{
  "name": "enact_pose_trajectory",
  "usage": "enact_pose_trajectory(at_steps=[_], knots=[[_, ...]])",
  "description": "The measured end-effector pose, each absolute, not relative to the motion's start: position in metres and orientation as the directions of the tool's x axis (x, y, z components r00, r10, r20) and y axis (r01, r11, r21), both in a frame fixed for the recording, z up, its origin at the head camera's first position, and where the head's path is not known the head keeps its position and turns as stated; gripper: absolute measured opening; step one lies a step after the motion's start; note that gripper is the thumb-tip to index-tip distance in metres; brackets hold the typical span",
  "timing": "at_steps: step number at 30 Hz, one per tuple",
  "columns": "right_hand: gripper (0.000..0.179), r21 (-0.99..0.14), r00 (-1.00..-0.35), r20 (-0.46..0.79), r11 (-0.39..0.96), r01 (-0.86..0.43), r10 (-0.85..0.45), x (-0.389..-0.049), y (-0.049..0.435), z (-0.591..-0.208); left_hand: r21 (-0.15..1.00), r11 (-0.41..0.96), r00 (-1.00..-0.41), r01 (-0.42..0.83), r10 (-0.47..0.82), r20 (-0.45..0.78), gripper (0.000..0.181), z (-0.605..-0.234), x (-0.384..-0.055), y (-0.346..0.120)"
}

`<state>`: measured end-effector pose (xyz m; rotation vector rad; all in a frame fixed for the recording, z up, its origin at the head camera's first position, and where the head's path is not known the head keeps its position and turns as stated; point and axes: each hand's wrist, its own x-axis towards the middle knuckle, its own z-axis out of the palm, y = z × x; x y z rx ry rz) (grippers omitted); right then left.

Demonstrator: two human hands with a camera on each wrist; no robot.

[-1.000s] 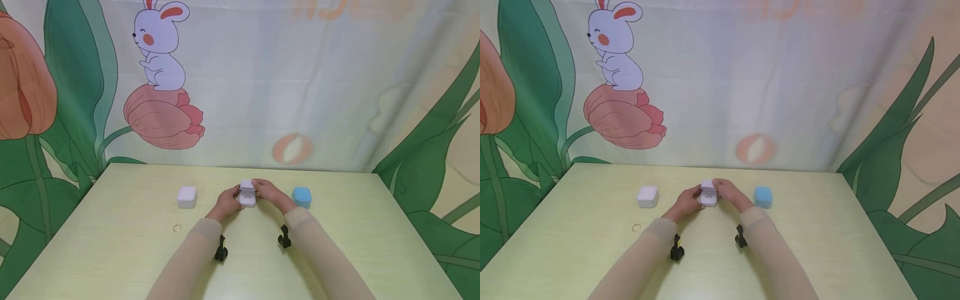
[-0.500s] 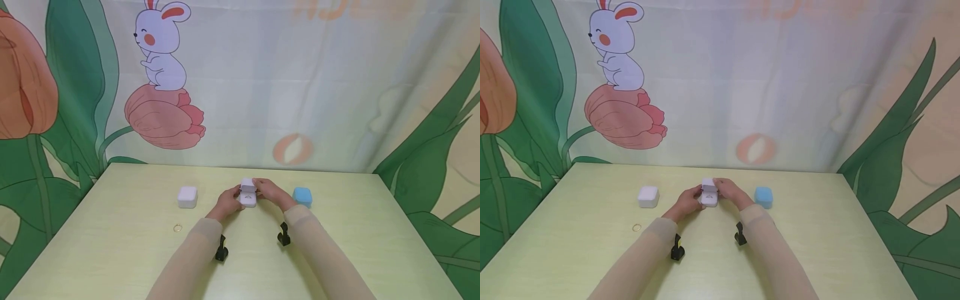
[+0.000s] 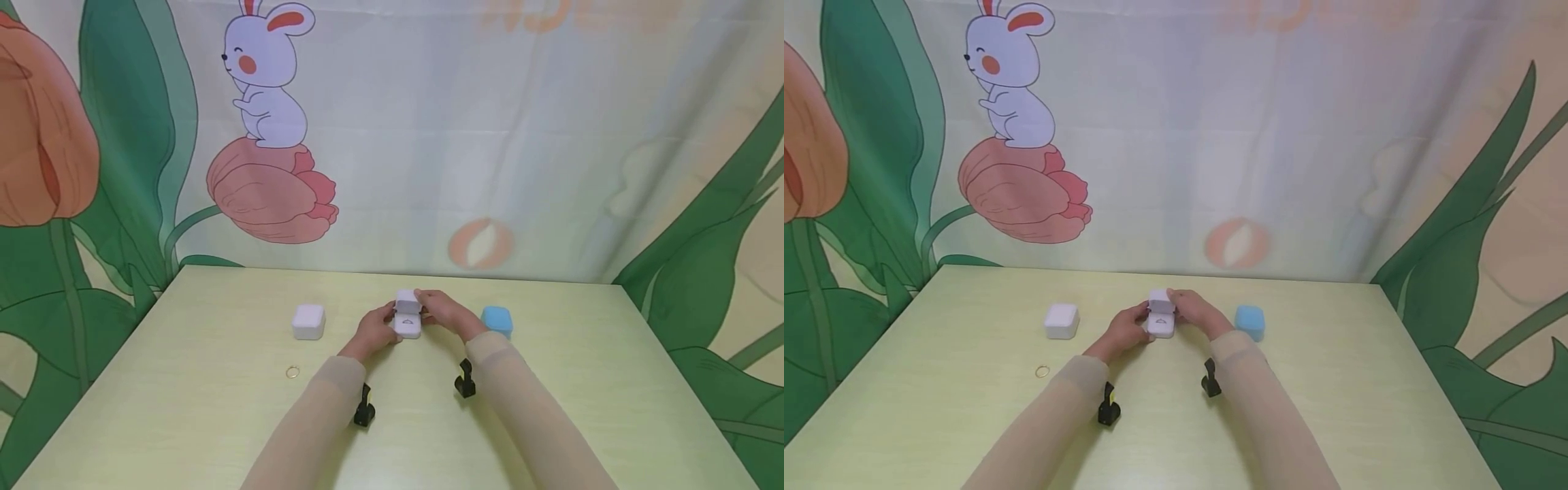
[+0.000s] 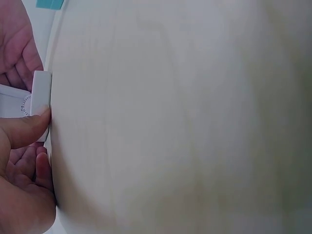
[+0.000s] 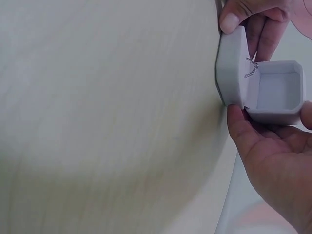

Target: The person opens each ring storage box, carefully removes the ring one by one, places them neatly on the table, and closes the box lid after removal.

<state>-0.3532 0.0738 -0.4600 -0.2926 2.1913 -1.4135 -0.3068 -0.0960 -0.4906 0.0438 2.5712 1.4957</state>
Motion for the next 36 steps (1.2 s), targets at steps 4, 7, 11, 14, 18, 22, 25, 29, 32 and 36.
enact_pose_trajectory(at_steps=[4,7,11,14,18,22,25,29,32,36], knots=[[0.055,-0.902,-0.835,-0.320,0.413,0.124,-0.448,-0.357,0.074,-0.461,0.871,0.486,-0.985,-0.064,0.109,-0.134,0.081,-0.491,-0.307,-0.097],[0.055,-0.904,-0.832,-0.333,0.401,0.147,-0.444,-0.358,0.074,-0.462,0.879,0.471,-0.983,-0.076,0.110,-0.144,0.081,-0.490,-0.306,-0.097],[0.054,-0.909,-0.839,-0.341,0.376,0.180,-0.424,-0.359,0.075,-0.462,0.881,0.467,-0.982,-0.075,0.117,-0.145,0.082,-0.488,-0.304,-0.097],[0.053,-0.913,-0.849,-0.339,0.359,0.193,-0.406,-0.359,0.075,-0.464,0.882,0.464,-0.981,-0.078,0.120,-0.150,0.082,-0.486,-0.303,-0.097],[0.053,-0.916,-0.860,-0.344,0.338,0.218,-0.377,-0.359,0.075,-0.468,0.882,0.465,-0.981,-0.078,0.121,-0.150,0.082,-0.486,-0.302,-0.097],[0.055,-0.915,-0.862,-0.354,0.323,0.241,-0.362,-0.358,0.076,-0.472,0.880,0.468,-0.981,-0.081,0.119,-0.154,0.081,-0.486,-0.301,-0.097],[0.056,-0.915,-0.862,-0.355,0.323,0.241,-0.362,-0.357,0.077,-0.473,0.879,0.470,-0.980,-0.087,0.120,-0.161,0.081,-0.486,-0.301,-0.097],[0.059,-0.920,-0.865,-0.344,0.316,0.233,-0.365,-0.355,0.077,-0.472,0.873,0.480,-0.980,-0.082,0.119,-0.158,0.082,-0.485,-0.303,-0.097],[0.063,-0.925,-0.880,-0.324,0.310,0.219,-0.346,-0.352,0.077,-0.468,0.870,0.486,-0.981,-0.085,0.114,-0.159,0.082,-0.486,-0.304,-0.097],[0.062,-0.927,-0.912,-0.292,0.322,0.194,-0.290,-0.347,0.081,-0.464,0.867,0.489,-0.980,-0.095,0.110,-0.169,0.083,-0.486,-0.305,-0.096]])
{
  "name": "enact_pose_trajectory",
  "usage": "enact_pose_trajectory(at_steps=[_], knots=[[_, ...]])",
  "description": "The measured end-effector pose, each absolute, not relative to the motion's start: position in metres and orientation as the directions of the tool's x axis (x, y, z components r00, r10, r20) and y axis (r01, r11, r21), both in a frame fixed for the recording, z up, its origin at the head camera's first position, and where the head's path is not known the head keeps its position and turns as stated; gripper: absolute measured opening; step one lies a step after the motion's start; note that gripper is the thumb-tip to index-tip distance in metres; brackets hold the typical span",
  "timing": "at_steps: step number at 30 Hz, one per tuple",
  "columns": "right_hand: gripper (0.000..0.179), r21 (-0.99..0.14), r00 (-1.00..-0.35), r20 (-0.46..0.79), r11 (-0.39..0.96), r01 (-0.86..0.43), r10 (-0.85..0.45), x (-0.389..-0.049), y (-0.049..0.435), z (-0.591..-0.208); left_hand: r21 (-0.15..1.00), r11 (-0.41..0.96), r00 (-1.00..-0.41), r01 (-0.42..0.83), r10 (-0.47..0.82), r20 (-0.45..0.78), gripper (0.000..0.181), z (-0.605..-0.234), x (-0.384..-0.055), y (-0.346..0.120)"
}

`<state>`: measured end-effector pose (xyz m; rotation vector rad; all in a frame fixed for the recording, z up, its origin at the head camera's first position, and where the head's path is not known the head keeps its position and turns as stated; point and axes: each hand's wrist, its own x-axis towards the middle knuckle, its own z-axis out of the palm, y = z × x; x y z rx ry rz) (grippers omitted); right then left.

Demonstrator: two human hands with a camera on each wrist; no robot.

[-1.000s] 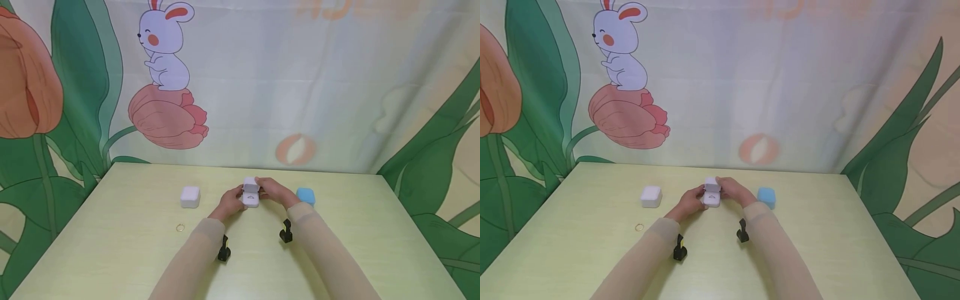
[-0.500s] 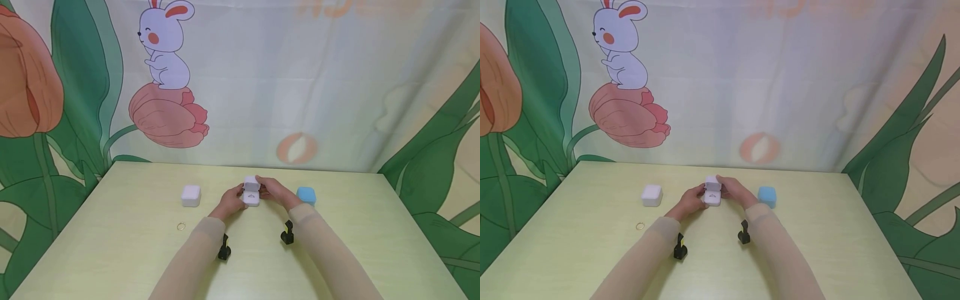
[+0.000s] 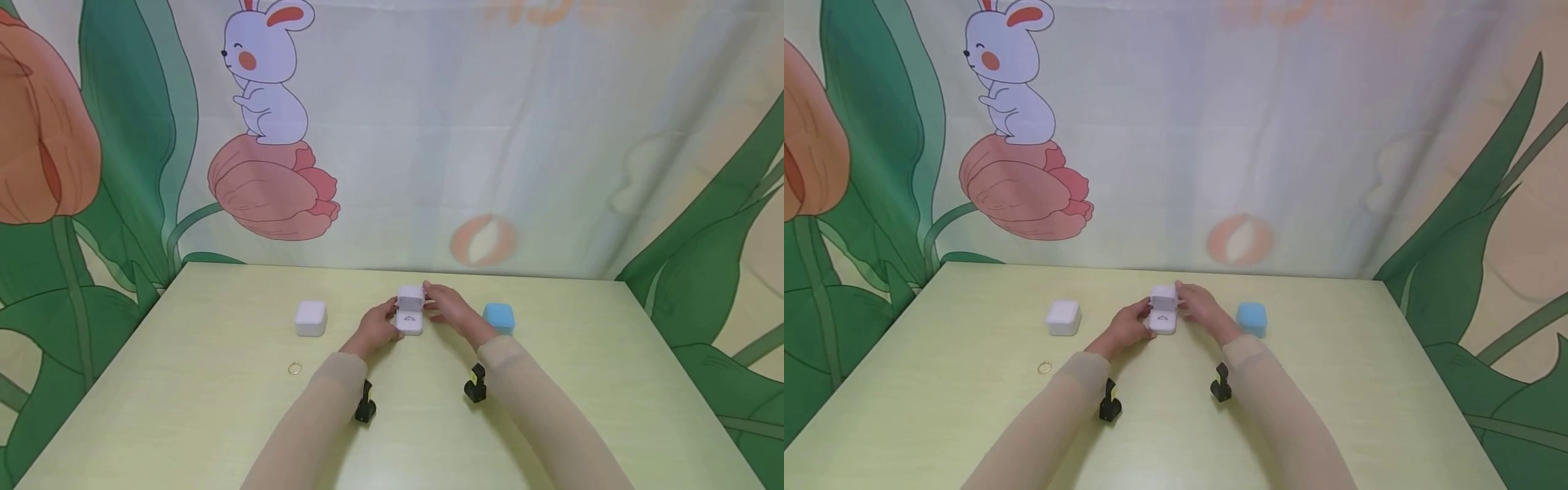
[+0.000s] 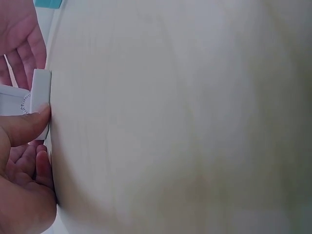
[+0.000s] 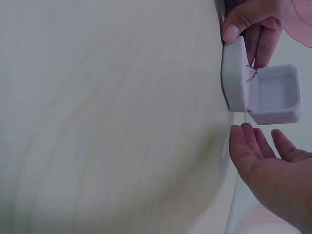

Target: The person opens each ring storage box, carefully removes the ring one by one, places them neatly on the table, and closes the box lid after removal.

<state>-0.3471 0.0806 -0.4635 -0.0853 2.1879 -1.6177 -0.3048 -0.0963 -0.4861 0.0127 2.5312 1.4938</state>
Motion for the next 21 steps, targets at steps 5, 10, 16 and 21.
enact_pose_trajectory(at_steps=[5,10,16,21], knots=[[0.057,-0.933,-0.946,-0.235,0.323,0.156,-0.223,-0.340,0.086,-0.459,0.873,0.477,-0.978,-0.105,0.109,-0.177,0.084,-0.486,-0.305,-0.095],[0.051,-0.953,-0.978,-0.158,0.282,0.114,-0.136,-0.333,0.088,-0.457,0.874,0.477,-0.980,-0.096,0.107,-0.166,0.085,-0.487,-0.305,-0.095],[0.046,-0.968,-0.991,-0.092,0.240,0.067,-0.097,-0.323,0.088,-0.458,0.870,0.487,-0.981,-0.084,0.111,-0.157,0.085,-0.489,-0.308,-0.094],[0.042,-0.964,-0.994,-0.055,0.264,0.028,-0.099,-0.315,0.086,-0.459,0.860,0.505,-0.983,-0.075,0.110,-0.150,0.084,-0.491,-0.308,-0.095]])
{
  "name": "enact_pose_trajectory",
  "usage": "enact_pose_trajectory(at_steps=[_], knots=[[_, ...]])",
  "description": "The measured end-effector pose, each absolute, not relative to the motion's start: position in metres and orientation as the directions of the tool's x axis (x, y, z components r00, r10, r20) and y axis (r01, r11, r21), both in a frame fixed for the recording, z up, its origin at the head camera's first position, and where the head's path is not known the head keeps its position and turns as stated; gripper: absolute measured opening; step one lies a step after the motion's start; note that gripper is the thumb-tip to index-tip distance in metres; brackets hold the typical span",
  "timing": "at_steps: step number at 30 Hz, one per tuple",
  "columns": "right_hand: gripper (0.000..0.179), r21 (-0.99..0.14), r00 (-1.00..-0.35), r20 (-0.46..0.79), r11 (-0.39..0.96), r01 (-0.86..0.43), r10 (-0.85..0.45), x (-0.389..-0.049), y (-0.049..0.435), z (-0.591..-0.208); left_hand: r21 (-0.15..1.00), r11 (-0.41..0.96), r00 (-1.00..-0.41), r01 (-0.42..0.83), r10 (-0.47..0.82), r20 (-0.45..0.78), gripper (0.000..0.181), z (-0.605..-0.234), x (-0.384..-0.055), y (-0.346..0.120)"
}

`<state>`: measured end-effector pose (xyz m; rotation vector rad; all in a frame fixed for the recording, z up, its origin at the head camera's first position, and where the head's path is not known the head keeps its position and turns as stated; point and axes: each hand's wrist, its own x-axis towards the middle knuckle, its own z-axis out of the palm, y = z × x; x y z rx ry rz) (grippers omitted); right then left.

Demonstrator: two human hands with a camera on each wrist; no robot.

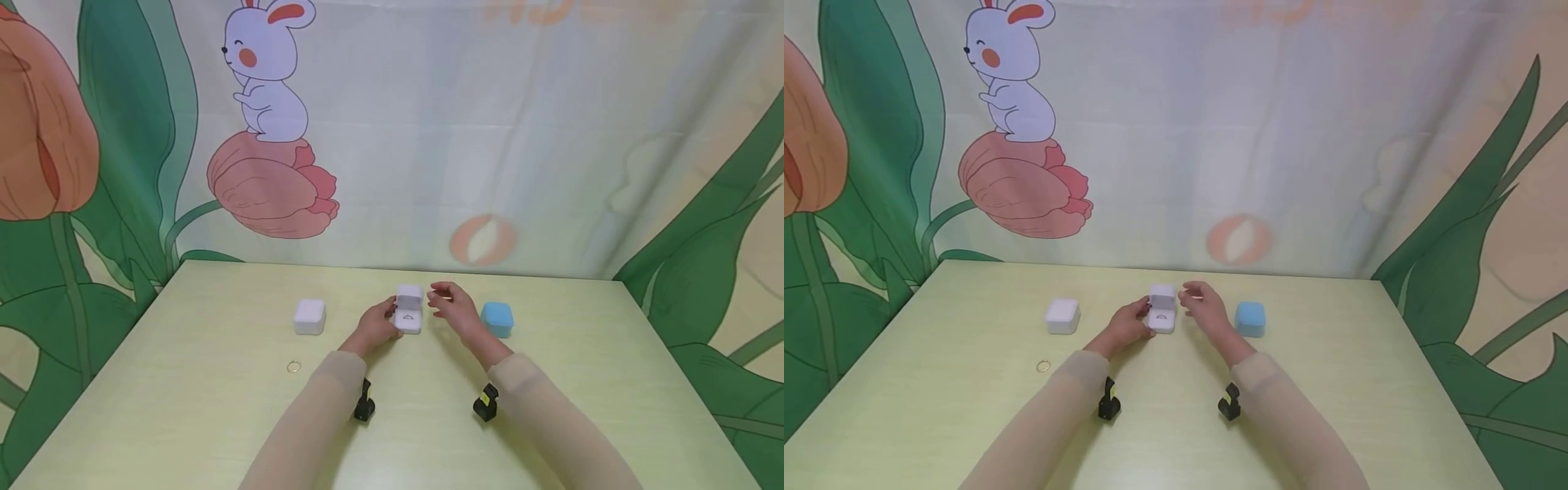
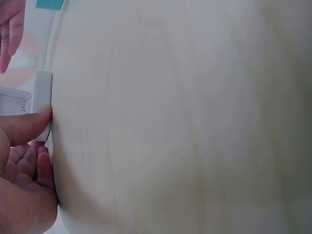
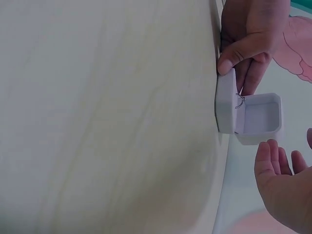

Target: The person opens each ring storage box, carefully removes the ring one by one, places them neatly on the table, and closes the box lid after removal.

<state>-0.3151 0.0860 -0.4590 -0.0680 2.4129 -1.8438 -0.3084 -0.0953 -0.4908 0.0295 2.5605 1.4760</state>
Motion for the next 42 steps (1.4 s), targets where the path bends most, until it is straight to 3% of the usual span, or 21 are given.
enact_pose_trajectory(at_steps=[24,42], knots=[[0.034,-0.952,-0.991,-0.040,0.306,-0.002,-0.131,-0.312,0.082,-0.479,0.860,0.504,-0.983,-0.078,0.104,-0.151,0.083,-0.487,-0.305,-0.094],[0.031,-0.889,-0.986,-0.032,0.455,-0.047,-0.165,-0.316,0.072,-0.486,0.855,0.516,-0.984,-0.048,0.125,-0.131,0.083,-0.486,-0.306,-0.096]])
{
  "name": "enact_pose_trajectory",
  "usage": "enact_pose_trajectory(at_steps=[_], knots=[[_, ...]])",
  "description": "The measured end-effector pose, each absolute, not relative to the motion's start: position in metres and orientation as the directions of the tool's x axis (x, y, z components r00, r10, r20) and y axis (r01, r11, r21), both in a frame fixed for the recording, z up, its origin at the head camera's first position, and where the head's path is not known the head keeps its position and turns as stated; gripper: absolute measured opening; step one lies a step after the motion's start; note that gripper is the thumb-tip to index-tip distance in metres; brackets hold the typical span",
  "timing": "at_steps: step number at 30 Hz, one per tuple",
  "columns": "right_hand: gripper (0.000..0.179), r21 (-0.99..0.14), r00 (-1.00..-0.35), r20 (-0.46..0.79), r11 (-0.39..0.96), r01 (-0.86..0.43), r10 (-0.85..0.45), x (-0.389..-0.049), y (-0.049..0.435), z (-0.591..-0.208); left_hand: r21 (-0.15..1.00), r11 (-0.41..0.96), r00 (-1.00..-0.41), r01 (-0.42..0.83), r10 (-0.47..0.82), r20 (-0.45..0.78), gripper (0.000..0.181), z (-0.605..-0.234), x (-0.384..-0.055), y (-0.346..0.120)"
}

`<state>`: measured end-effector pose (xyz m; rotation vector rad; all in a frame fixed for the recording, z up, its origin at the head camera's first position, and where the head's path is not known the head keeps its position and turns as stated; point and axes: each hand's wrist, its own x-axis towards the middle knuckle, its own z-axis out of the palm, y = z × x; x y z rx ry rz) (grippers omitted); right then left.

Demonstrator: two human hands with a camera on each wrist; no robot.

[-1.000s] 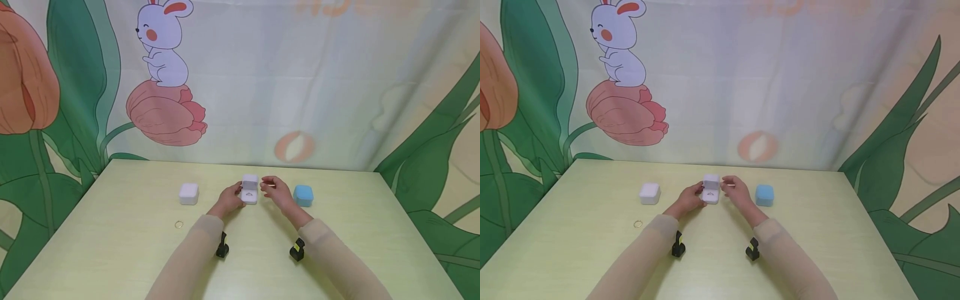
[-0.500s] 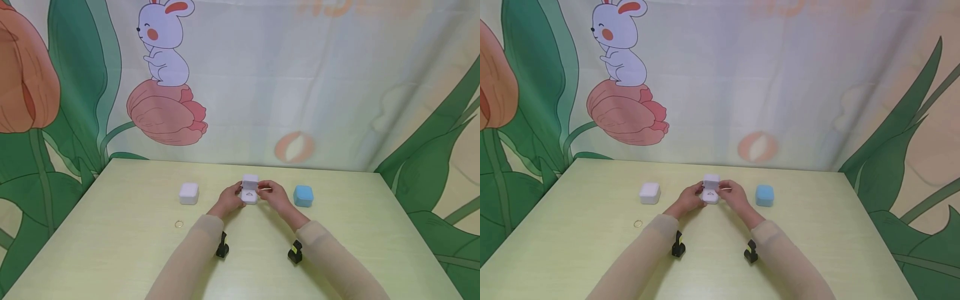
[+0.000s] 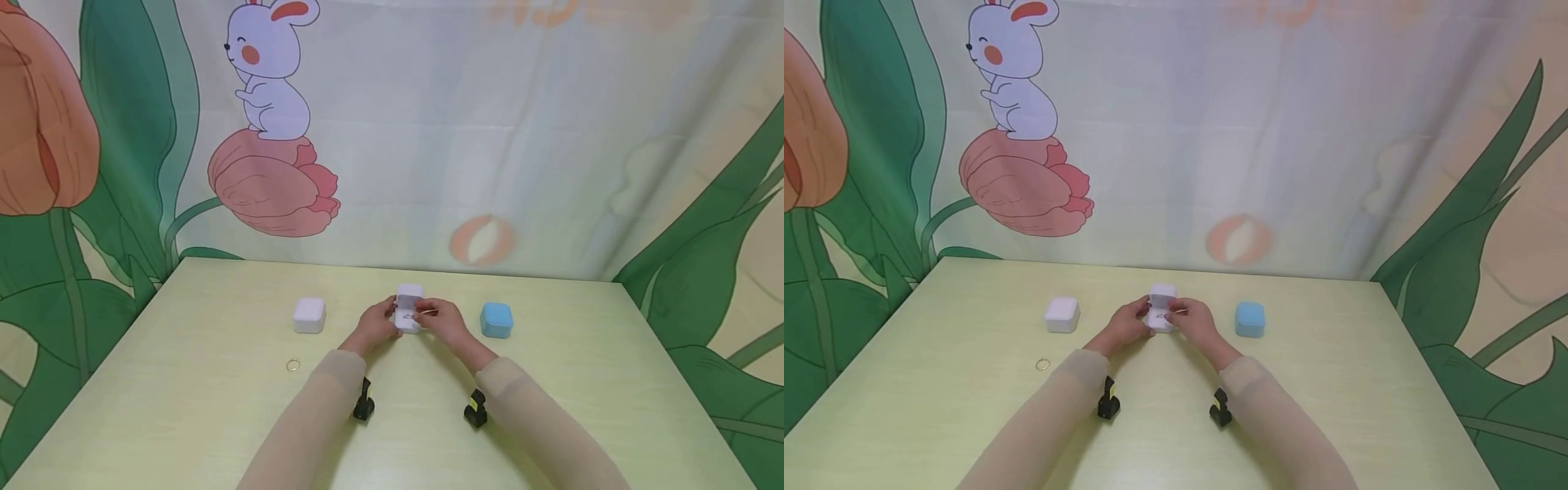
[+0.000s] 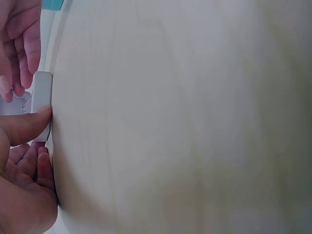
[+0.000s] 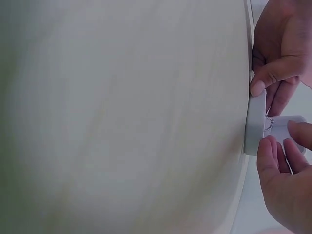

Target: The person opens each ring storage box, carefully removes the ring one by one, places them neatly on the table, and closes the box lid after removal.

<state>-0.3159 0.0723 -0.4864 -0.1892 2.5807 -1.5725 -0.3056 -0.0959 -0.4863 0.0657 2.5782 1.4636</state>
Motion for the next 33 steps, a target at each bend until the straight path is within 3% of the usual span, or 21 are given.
enact_pose_trajectory(at_steps=[10,33], knots=[[0.026,-0.843,-0.983,-0.053,0.536,-0.049,-0.173,-0.318,0.069,-0.478,0.854,0.519,-0.984,-0.045,0.127,-0.129,0.084,-0.489,-0.307,-0.096],[0.011,-0.598,-0.973,0.012,0.778,-0.191,-0.230,-0.321,0.057,-0.468,0.871,0.487,-0.982,-0.067,0.121,-0.143,0.082,-0.485,-0.302,-0.096]])
